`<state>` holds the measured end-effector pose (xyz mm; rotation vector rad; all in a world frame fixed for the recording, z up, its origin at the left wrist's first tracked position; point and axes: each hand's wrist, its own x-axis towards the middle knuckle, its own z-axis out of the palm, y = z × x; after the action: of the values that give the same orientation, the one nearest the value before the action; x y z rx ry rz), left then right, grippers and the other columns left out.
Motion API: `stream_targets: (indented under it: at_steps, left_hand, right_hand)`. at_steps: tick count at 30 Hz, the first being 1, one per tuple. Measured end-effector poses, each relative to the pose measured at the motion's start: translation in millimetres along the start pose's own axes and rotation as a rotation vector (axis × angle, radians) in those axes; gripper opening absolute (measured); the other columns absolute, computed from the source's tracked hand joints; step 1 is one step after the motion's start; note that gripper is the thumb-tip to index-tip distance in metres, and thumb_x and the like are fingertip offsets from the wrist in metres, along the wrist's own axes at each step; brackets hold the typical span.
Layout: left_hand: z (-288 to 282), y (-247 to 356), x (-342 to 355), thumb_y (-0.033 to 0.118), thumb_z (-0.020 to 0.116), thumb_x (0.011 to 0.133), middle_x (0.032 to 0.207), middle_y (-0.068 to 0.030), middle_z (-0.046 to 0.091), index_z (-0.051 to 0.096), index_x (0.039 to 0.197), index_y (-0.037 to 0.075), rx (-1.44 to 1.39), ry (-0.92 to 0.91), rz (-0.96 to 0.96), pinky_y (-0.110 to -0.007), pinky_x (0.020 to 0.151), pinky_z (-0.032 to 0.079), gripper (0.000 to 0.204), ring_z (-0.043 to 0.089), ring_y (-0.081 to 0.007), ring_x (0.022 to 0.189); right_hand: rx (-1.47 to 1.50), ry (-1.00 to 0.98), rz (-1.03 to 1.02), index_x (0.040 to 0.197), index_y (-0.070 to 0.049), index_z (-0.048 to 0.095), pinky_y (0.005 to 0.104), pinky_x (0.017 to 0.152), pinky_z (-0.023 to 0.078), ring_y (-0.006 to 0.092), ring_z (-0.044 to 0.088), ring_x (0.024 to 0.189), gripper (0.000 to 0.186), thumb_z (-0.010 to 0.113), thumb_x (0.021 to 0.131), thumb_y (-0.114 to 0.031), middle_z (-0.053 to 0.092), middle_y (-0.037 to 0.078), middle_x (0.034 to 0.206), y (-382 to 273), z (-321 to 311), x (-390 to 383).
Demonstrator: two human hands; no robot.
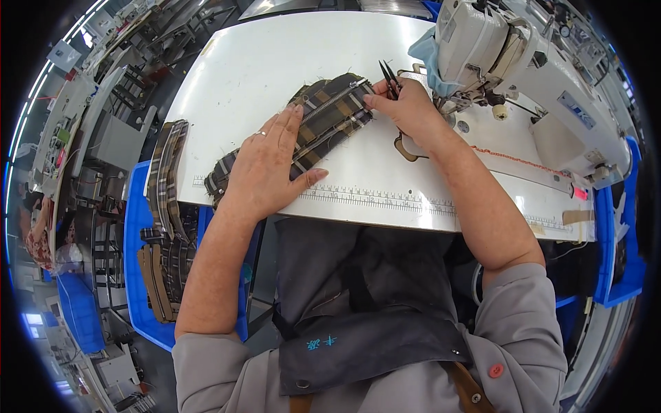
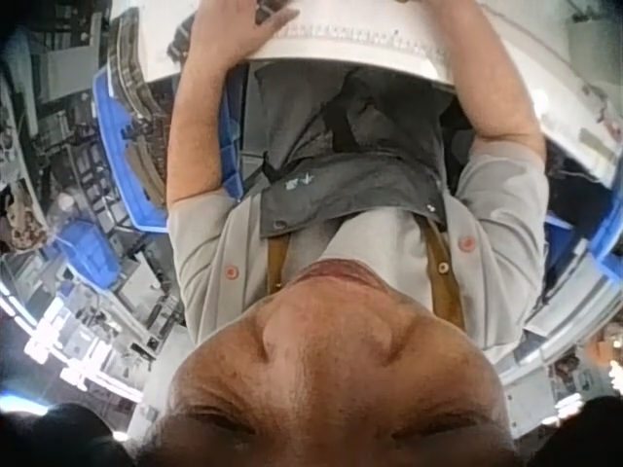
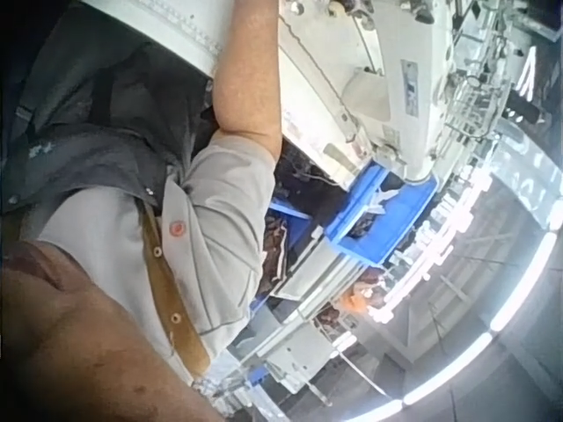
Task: Sewing and organizing patterned leather strips at an industrial sewing machine.
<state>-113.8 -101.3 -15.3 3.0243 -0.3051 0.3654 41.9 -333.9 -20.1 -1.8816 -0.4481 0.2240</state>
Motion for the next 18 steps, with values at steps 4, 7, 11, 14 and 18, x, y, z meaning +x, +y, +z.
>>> stream_targets:
  at_steps: [4,7,11,14,18]
  left_hand:
    - [-1,-1,0,0.071,0.058,0.090,0.156,-0.0258,0.044,0.027,0.161,0.001,0.019,-0.005,-0.015,-0.048,0.117,0.039,0.105,0.045,-0.0395,0.143]
    - [3,-2,1,0.071,0.059,0.090,0.155,-0.0259,0.045,0.028,0.160,0.000,0.021,0.005,-0.004,-0.048,0.116,0.039,0.104,0.046,-0.0397,0.143]
    - [1,-1,1,0.071,0.059,0.090,0.155,-0.0261,0.045,0.029,0.160,-0.001,0.016,0.018,-0.001,-0.048,0.115,0.040,0.104,0.046,-0.0399,0.142]
    - [2,-1,-1,0.071,0.059,0.090,0.156,-0.0260,0.044,0.029,0.160,-0.001,0.025,0.011,-0.007,-0.048,0.116,0.040,0.104,0.046,-0.0397,0.142]
    - [-2,3,1,0.067,0.063,0.090,0.156,-0.0237,0.045,0.033,0.157,-0.004,0.055,-0.030,-0.026,-0.045,0.112,0.042,0.102,0.043,-0.0341,0.146]
  right_hand:
    - [-0.036,-0.173,0.096,0.096,-0.006,0.065,0.0250,0.059,0.039,0.0059,0.051,0.068,0.029,0.080,0.089,-0.029,0.065,-0.001,0.077,-16,-8,0]
    - [-0.069,-0.152,0.024,0.088,-0.008,0.061,0.0243,0.058,0.037,0.0060,0.050,0.066,0.028,0.079,0.091,-0.030,0.066,0.000,0.076,-8,-5,0]
    - [-0.035,-0.115,-0.068,0.085,-0.009,0.060,0.0254,0.054,0.036,0.0061,0.047,0.062,0.029,0.077,0.092,-0.031,0.066,-0.001,0.076,9,2,7]
    - [-0.079,-0.116,-0.053,0.087,-0.009,0.061,0.0263,0.052,0.035,0.0062,0.048,0.061,0.028,0.077,0.092,-0.031,0.066,-0.001,0.076,2,0,6]
    - [-0.061,-0.156,0.021,0.087,-0.007,0.063,0.0260,0.055,0.038,0.0062,0.048,0.062,0.028,0.078,0.092,-0.032,0.065,-0.001,0.076,-7,-8,2]
